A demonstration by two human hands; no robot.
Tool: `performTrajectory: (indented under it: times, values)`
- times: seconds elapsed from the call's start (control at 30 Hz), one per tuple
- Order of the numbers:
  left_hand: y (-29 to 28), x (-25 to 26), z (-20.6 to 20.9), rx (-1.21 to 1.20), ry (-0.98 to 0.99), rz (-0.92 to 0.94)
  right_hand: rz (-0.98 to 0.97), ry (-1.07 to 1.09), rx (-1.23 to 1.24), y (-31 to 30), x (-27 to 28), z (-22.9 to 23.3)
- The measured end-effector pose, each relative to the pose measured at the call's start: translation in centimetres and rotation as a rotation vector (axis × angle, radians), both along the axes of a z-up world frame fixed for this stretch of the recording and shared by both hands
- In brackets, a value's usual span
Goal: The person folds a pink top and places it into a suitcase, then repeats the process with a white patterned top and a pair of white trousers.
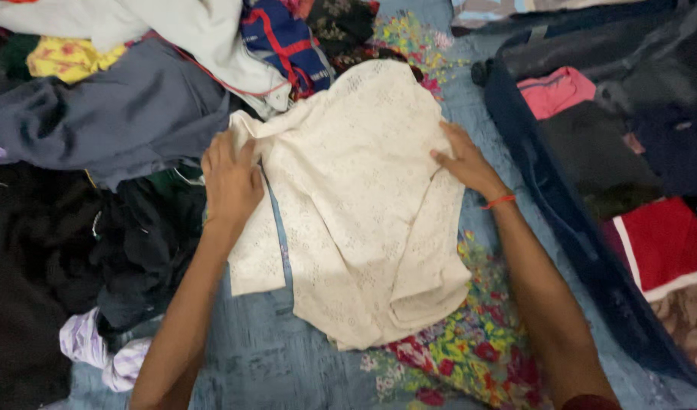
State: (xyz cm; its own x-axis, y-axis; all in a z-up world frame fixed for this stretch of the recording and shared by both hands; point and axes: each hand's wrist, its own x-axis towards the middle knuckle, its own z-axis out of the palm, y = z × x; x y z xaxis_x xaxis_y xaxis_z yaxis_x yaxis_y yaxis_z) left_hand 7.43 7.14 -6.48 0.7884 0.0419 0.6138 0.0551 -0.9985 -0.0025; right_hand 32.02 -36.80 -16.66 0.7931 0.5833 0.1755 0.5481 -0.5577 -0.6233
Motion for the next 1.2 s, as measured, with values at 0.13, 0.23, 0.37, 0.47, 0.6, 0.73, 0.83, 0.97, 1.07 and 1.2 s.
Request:
performTrajectory:
  times: [0.13,0.23,0.37,0.47,0.6,0.73,0.83,0.97,1.07,1.2]
  values:
    - [-3.4,-4.2,0.5,-0.249,0.141,-0.083,-0.231,-0.155,0.176,-2.9,-2.5,-1.8]
    - [-5.9,-6.6,0.8,-0.479,0.259,-0.102,-0.318,0.081,0.16,-4.6,-4.7,-0.6]
    - [-8.9,-7.2,1.6,-0.775,0.703,-0.037,-0.141,-0.067,0.149,-3.6,-8.0,0.2]
    - [-9.7,-7.8,0.2,-0.787,0.736,-0.115,-0.181,0.411,0.262,-1.5,-9.5,1.6]
    - [-8.6,-7.8,-3.8,-0.981,0.639,-0.233,-0.098,0.626,0.114,-2.5,-7.8,7.9]
    - [-5.9,-8.1,-5.6,-1.109,0.476,-0.404,-0.072,0.251,0.155,-5.2,-3.3,16.2]
    - [-5.4,-8.4,-5.6,-1.225,0.502,-0.365,-0.206,-0.234,0.036,-6.5,-1.4,20.2]
    - [-5.5,-9.1,-5.8,-1.045,0.488,-0.376,-0.41,-0.894,-0.148,-6.3,-1.9,22.5]
    - [-6.1,-9.8,-6.3,-1.159,0.602,-0.321,-0.082,-0.927,0.044,-5.0,-6.2,20.0]
    - [-7.0,-11.1,-5.8,-1.128,0.63,-0.368,0.065,-0.333,-0.122,-3.0,-13.1,14.4]
